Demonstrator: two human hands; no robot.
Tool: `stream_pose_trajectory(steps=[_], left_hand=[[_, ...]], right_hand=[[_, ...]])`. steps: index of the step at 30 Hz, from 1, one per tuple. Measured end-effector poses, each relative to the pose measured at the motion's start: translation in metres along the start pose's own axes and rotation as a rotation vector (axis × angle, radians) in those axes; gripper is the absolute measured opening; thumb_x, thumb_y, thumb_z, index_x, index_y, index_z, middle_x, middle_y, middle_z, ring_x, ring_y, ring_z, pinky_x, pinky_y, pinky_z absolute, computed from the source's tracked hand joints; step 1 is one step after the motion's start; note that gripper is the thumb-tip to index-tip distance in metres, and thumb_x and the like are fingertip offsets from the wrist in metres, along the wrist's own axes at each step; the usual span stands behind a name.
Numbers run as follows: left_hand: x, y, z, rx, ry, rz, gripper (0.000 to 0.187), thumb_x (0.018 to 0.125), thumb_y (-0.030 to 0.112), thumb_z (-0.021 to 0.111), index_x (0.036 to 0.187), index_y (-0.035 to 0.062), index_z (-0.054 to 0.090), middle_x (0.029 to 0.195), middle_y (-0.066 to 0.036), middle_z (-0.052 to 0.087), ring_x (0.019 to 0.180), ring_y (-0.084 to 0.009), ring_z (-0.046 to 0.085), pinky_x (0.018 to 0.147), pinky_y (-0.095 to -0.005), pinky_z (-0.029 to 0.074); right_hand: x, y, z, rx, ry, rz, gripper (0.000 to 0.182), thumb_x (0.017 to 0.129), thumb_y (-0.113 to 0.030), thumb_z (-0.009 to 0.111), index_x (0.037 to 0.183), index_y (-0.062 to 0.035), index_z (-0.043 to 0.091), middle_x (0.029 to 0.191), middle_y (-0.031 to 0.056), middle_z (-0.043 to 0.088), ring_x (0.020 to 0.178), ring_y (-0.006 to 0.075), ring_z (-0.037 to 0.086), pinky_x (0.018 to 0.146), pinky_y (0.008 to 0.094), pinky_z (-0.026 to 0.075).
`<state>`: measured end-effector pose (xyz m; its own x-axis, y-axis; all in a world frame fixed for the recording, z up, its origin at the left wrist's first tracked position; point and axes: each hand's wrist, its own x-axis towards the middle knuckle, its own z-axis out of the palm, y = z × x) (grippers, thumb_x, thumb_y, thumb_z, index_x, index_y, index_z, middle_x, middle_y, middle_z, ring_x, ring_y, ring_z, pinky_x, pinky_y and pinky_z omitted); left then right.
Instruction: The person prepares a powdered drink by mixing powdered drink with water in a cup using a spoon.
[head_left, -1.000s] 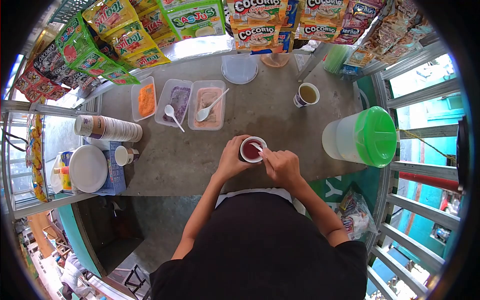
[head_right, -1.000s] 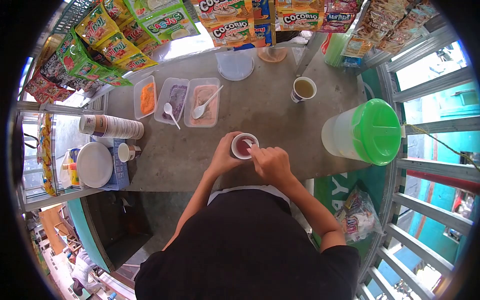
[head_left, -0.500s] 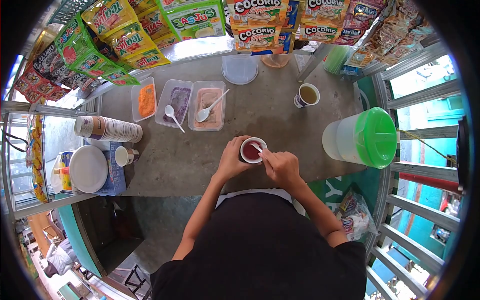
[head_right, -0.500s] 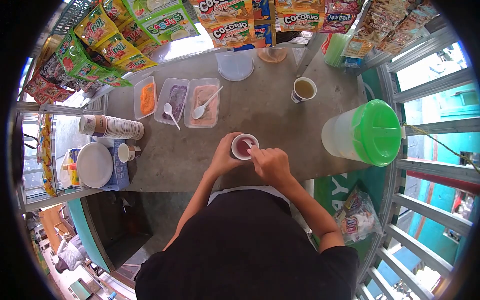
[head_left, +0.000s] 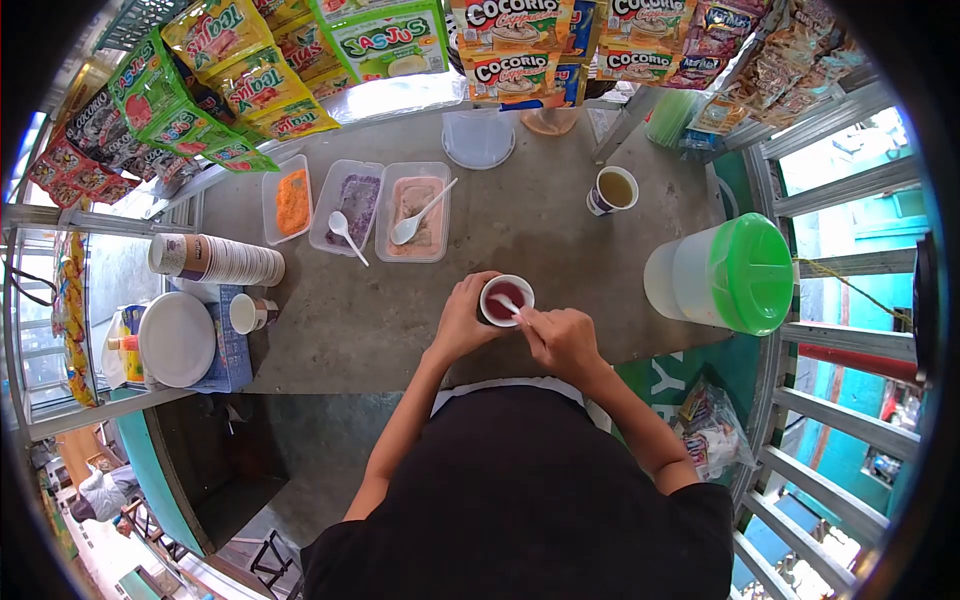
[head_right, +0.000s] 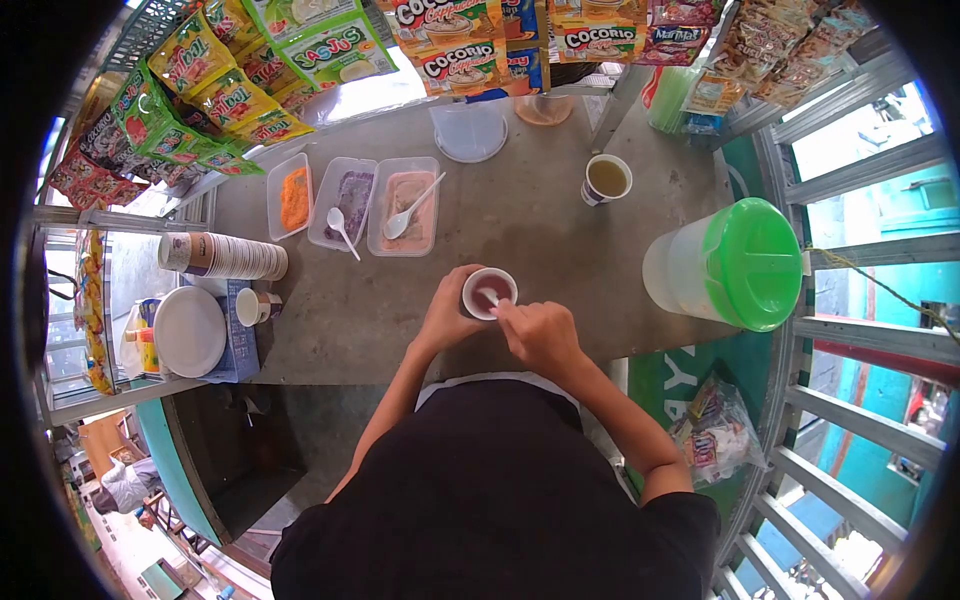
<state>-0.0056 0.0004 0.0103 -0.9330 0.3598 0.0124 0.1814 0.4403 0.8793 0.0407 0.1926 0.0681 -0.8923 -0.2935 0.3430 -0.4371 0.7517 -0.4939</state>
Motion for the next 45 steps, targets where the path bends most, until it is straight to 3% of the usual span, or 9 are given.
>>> stream_pose_trajectory(steps=[3,9,14,20,26,30,45], left_hand=[[0.000,0.001,-0.003,-0.005,-0.059,-0.053,0.073,0.065,0.023,0.090,0.128,0.0063,0.057,0.126,-0.013,0.061,0.120,-0.0336,0.055,0.102,-0.0420,0.044],[-0.001,0.001,-0.002,0.005,-0.048,-0.038,0.075,0.065,0.023,0.090,0.129,0.0058,0.056,0.127,-0.013,0.061,0.120,-0.0334,0.056,0.102,-0.0418,0.044],[-0.001,-0.004,0.002,-0.004,-0.019,-0.027,0.073,0.064,0.028,0.090,0.127,0.0080,0.058,0.125,-0.012,0.061,0.116,-0.0340,0.057,0.099,-0.0440,0.046],[-0.001,-0.004,0.001,0.002,-0.038,-0.008,0.074,0.065,0.023,0.090,0.128,0.0072,0.056,0.125,-0.012,0.061,0.119,-0.0319,0.056,0.101,-0.0414,0.045],[-0.001,0.000,0.001,-0.025,-0.019,-0.036,0.072,0.064,0.027,0.090,0.125,0.0084,0.058,0.124,-0.012,0.062,0.116,-0.0335,0.057,0.099,-0.0432,0.046],[-0.001,-0.001,0.001,-0.005,-0.013,-0.021,0.072,0.063,0.027,0.090,0.125,0.0087,0.058,0.124,-0.011,0.062,0.116,-0.0333,0.058,0.099,-0.0431,0.046],[-0.001,-0.003,0.002,-0.005,-0.006,-0.022,0.071,0.064,0.027,0.090,0.125,0.0082,0.059,0.123,-0.011,0.062,0.116,-0.0331,0.057,0.098,-0.0430,0.046]], right_hand=[[-0.003,-0.001,0.000,0.039,-0.087,-0.008,0.010,0.091,-0.016,0.068,0.094,-0.0070,0.067,0.062,0.0066,0.062,0.055,0.0262,0.060,0.053,0.0394,0.042],[0.006,0.002,-0.005,-0.023,0.002,0.021,0.008,0.090,-0.016,0.067,0.091,-0.0077,0.067,0.060,0.0077,0.060,0.054,0.0272,0.060,0.051,0.0400,0.042],[0.001,0.007,-0.005,0.073,-0.117,-0.029,0.009,0.090,-0.017,0.067,0.091,-0.0082,0.067,0.062,0.0071,0.061,0.055,0.0263,0.060,0.052,0.0398,0.042],[0.009,0.007,-0.009,-0.049,-0.071,-0.028,0.011,0.091,-0.018,0.067,0.087,-0.0074,0.065,0.060,0.0078,0.061,0.055,0.0274,0.060,0.053,0.0410,0.044],[0.004,0.004,-0.006,0.062,-0.112,-0.040,0.010,0.091,-0.018,0.067,0.091,-0.0075,0.068,0.061,0.0071,0.061,0.054,0.0271,0.059,0.052,0.0405,0.042],[0.007,0.006,-0.005,-0.026,-0.053,-0.021,0.011,0.091,-0.018,0.067,0.092,-0.0074,0.069,0.061,0.0074,0.062,0.055,0.0273,0.060,0.053,0.0408,0.044],[0.009,0.009,-0.008,0.085,-0.070,-0.045,0.009,0.088,-0.016,0.067,0.086,-0.0078,0.067,0.060,0.0080,0.062,0.054,0.0273,0.059,0.051,0.0405,0.042]])
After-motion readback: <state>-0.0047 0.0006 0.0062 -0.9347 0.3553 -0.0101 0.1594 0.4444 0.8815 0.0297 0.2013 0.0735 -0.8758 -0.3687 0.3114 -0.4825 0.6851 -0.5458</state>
